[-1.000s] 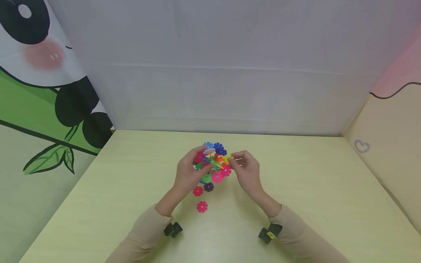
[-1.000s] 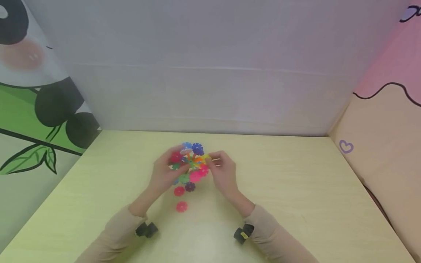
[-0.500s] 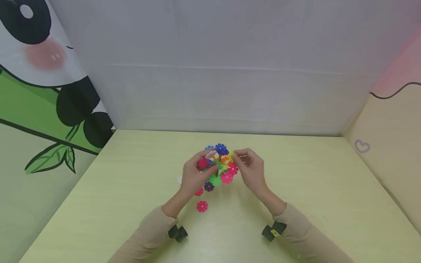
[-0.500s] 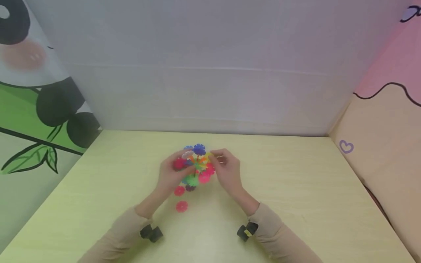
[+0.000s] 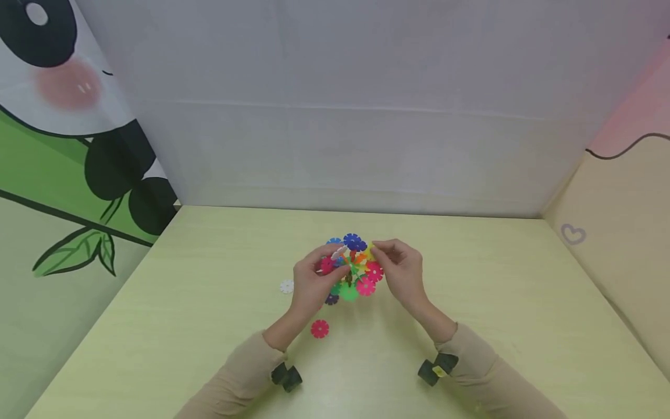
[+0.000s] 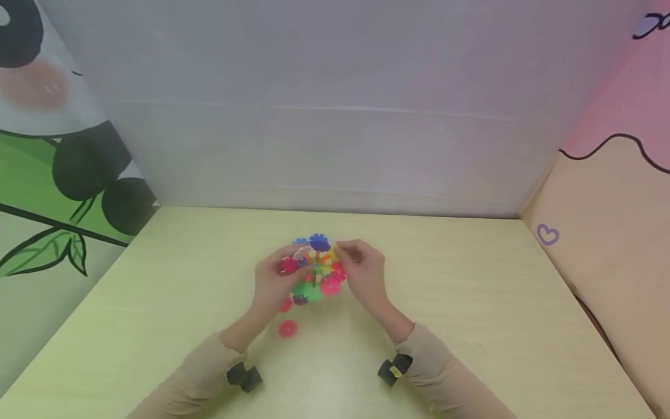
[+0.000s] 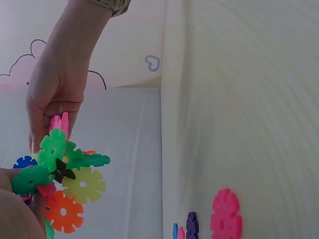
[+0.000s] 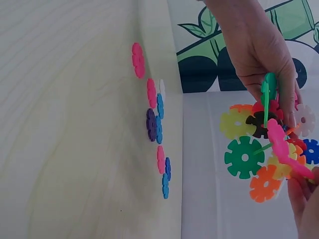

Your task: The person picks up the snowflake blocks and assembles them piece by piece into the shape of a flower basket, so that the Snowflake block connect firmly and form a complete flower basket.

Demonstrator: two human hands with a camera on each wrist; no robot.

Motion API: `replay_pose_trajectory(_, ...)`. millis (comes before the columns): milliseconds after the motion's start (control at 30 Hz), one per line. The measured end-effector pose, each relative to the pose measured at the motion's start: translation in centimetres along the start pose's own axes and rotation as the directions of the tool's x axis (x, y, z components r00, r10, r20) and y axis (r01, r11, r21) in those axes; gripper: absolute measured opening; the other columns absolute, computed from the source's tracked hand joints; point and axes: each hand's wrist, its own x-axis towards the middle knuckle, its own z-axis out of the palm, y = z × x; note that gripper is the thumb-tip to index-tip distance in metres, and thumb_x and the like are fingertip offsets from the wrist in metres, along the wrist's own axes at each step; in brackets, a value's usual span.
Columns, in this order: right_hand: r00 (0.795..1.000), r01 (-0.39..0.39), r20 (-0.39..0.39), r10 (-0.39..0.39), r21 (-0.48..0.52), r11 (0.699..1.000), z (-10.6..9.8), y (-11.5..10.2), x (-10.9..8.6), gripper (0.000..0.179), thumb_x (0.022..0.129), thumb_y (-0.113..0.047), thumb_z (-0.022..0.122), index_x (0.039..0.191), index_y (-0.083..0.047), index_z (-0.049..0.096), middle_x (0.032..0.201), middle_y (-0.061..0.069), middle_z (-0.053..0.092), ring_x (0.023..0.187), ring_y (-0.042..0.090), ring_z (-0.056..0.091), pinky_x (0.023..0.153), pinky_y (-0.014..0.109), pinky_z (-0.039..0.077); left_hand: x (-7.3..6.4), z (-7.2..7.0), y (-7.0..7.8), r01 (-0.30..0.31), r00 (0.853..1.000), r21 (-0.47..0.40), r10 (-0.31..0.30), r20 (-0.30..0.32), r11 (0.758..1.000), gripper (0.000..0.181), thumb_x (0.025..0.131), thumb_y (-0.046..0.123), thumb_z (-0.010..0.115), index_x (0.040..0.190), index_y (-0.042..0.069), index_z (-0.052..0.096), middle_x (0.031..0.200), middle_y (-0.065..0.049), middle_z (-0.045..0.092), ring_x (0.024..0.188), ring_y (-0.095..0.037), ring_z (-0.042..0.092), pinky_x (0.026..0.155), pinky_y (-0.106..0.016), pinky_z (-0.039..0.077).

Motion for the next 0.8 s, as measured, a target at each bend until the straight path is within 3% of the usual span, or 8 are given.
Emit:
replay_pose_trajectory(100,1.000,-0.020,0.006,0.020,0.017,1.000,0.1,0.0,0.0,0.009,0.086,0.006,0.066,0.094,0.009,0.068,0.087,0.021,0.068,0.067,0.013,0.063,0.059,0.019,0.051,-0.1,0.0,-0.1,0.027,1.000,-0.015,-0.027,-0.011,1.000,0.034,0.077,-0.007,0.075,0.110,-0.002,0.068,0.108,-0.014,0.067,0.080,-0.025,0.067,0.060,-0.026,0.055)
replay_pose_trajectory(267,0.999,-0.010,-0.038,0.012,0.038,0.999,0.5,0.2,-0.1,0.010,0.085,0.008,0.066,0.095,0.010,0.068,0.087,0.021,0.068,0.068,0.011,0.063,0.059,0.018,0.051,-0.2,0.0,0.3,0.043,0.999,-0.058,-0.044,-0.017,0.997,0.033,0.077,-0.008,0.074,0.109,-0.003,0.067,0.108,-0.016,0.066,0.083,-0.023,0.067,0.061,-0.027,0.055)
replay_pose_trajectory(433,0.994,0.052,-0.103,-0.043,0.080,0.995,1.0,0.3,-0.4,0.012,0.085,0.010,0.065,0.096,0.013,0.066,0.087,0.026,0.066,0.071,0.009,0.063,0.062,0.020,0.052,-0.1,0.1,1.0,-0.001,1.000,-0.054,0.000,-0.012,0.999,0.033,0.077,-0.009,0.074,0.108,-0.003,0.067,0.109,-0.015,0.066,0.088,-0.029,0.067,0.062,-0.028,0.055)
replay_pose_trajectory(533,0.994,0.054,-0.101,-0.046,0.077,0.996,1.1,0.1,-0.3,0.012,0.086,0.009,0.065,0.097,0.012,0.067,0.088,0.025,0.067,0.072,0.009,0.063,0.064,0.021,0.053,0.1,0.0,1.1,-0.020,1.000,-0.054,0.019,-0.012,0.998,0.033,0.077,-0.008,0.074,0.109,-0.003,0.067,0.110,-0.016,0.066,0.091,-0.030,0.066,0.063,-0.028,0.055)
replay_pose_trajectory(633,0.999,0.016,-0.028,-0.015,0.050,0.999,0.8,-0.2,0.0,0.015,0.087,0.005,0.065,0.101,0.010,0.067,0.092,0.022,0.067,0.075,0.014,0.064,0.064,0.022,0.054,0.1,-0.2,1.1,0.015,1.000,-0.042,-0.016,-0.021,0.999,0.034,0.078,-0.007,0.074,0.111,-0.004,0.066,0.108,-0.018,0.066,0.084,-0.028,0.067,0.060,-0.026,0.055)
replay_pose_trajectory(700,0.998,-0.021,0.067,0.020,0.020,1.000,0.3,-0.3,0.2,0.024,0.086,0.003,0.067,0.110,0.008,0.065,0.100,0.020,0.066,0.082,0.021,0.063,0.067,0.025,0.054,0.1,-0.4,1.1,0.076,0.997,-0.041,-0.077,-0.024,0.996,0.035,0.078,-0.006,0.074,0.113,-0.004,0.065,0.106,-0.019,0.065,0.079,-0.026,0.068,0.059,-0.025,0.055)
replay_pose_trajectory(800,0.967,-0.068,0.240,0.087,-0.085,0.994,-0.7,-0.4,0.2,0.053,0.081,0.000,0.073,0.130,0.003,0.053,0.115,0.018,0.058,0.094,0.027,0.058,0.075,0.028,0.054,0.3,-0.8,1.0,0.215,0.977,-0.066,-0.215,-0.006,0.974,0.037,0.081,-0.003,0.073,0.116,-0.005,0.062,0.106,-0.021,0.063,0.080,-0.026,0.069,0.063,-0.026,0.055)
